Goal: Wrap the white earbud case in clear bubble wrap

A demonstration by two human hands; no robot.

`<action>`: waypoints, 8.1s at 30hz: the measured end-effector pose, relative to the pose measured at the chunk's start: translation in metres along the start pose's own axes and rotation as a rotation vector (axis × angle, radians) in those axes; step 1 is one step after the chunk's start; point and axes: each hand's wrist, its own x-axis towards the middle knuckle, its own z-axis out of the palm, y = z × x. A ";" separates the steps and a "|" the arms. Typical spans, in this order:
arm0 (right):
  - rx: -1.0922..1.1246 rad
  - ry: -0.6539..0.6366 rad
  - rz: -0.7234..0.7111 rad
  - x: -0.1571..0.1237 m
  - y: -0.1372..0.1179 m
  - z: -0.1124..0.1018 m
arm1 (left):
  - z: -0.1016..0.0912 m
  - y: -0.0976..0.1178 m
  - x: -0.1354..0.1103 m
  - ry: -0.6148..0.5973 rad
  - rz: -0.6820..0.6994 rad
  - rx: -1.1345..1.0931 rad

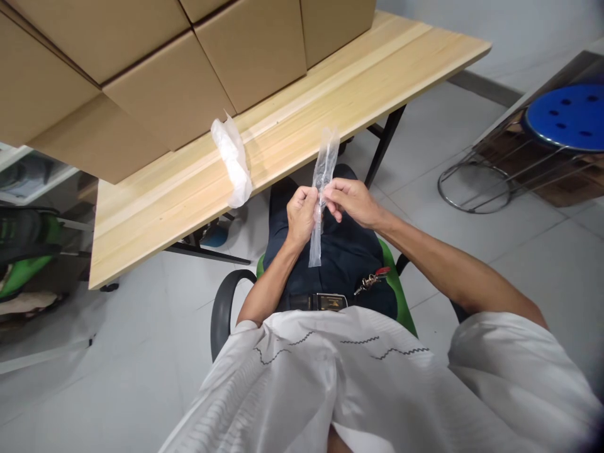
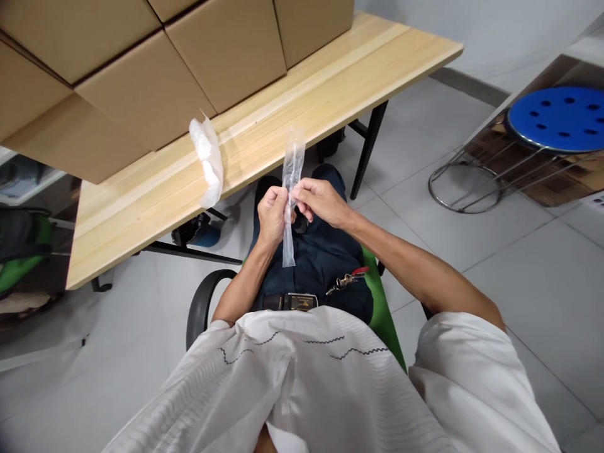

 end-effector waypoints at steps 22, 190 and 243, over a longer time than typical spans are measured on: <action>0.037 -0.133 0.064 -0.005 0.005 0.013 | -0.001 0.007 0.007 0.181 0.208 0.250; -0.071 -0.564 0.455 0.008 0.035 -0.086 | 0.014 0.157 0.022 0.291 0.030 -0.409; -0.590 -0.289 0.073 -0.016 -0.031 -0.010 | -0.016 0.161 0.007 0.312 0.008 -0.700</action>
